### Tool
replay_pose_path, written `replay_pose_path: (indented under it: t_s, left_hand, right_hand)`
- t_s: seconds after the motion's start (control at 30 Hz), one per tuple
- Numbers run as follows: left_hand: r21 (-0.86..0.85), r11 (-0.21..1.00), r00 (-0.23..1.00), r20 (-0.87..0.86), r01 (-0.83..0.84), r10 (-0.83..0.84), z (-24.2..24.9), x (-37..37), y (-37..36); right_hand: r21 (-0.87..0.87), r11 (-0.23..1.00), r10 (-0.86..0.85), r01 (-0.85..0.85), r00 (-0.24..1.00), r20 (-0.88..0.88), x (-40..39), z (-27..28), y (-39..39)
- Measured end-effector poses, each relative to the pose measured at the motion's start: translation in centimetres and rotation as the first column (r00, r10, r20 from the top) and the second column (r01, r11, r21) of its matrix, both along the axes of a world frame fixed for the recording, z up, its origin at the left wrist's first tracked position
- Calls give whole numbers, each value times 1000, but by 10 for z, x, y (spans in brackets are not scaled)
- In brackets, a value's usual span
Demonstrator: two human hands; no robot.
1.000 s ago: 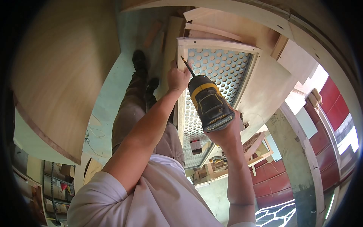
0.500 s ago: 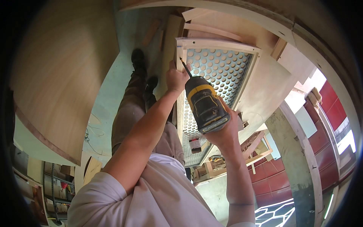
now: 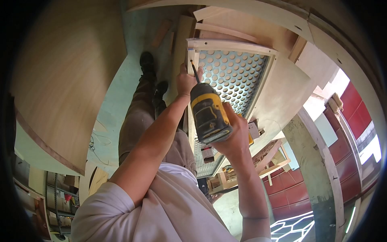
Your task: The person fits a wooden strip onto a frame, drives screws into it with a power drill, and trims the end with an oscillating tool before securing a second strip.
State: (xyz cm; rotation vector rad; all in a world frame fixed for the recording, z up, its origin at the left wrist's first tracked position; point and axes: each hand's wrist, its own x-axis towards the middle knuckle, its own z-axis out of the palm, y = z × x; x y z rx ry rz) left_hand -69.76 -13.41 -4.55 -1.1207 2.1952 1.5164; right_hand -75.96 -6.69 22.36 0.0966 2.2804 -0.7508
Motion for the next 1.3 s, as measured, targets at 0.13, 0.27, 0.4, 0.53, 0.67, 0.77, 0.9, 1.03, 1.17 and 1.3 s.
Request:
replay_pose_path:
  t_s: [0.13,0.27,0.4,0.53,0.67,0.77,0.9,1.03,1.17,1.3]
  left_hand:
    - [-31,999,1000,3,16,-16,1,-3,0]
    - [-54,998,999,10,45,-45,-5,-1,1]
    - [-54,996,997,33,66,-64,-1,-4,-1]
    - [-39,997,998,34,61,-59,-2,-1,-1]
    - [-14,998,997,52,56,-55,-2,-2,0]
    - [-1,999,996,77,49,-49,3,-5,-2]
    - [-11,999,997,58,51,-50,5,-4,-3]
    - [24,999,999,40,28,-29,8,-6,-4]
    - [3,999,999,24,34,-34,4,-3,-2]
    - [4,1000,1000,-9,27,-27,0,0,0]
  right_hand:
    - [19,1000,-14,14,1000,21,-4,0,1]
    - [37,999,2,-2,1000,1,-11,-5,-1]
    - [76,993,86,-87,996,21,-13,-7,1]
    - [51,997,53,-54,998,19,-15,-8,1]
    - [43,994,104,-103,995,-12,-20,-8,1]
    - [53,994,99,-99,995,19,-20,-7,1]
    - [75,994,75,-80,995,61,-15,-9,4]
    - [39,995,93,-94,995,22,-11,-12,8]
    - [76,978,198,-196,980,-31,-12,-13,10]
    - [53,981,192,-189,979,-64,-8,-13,11]
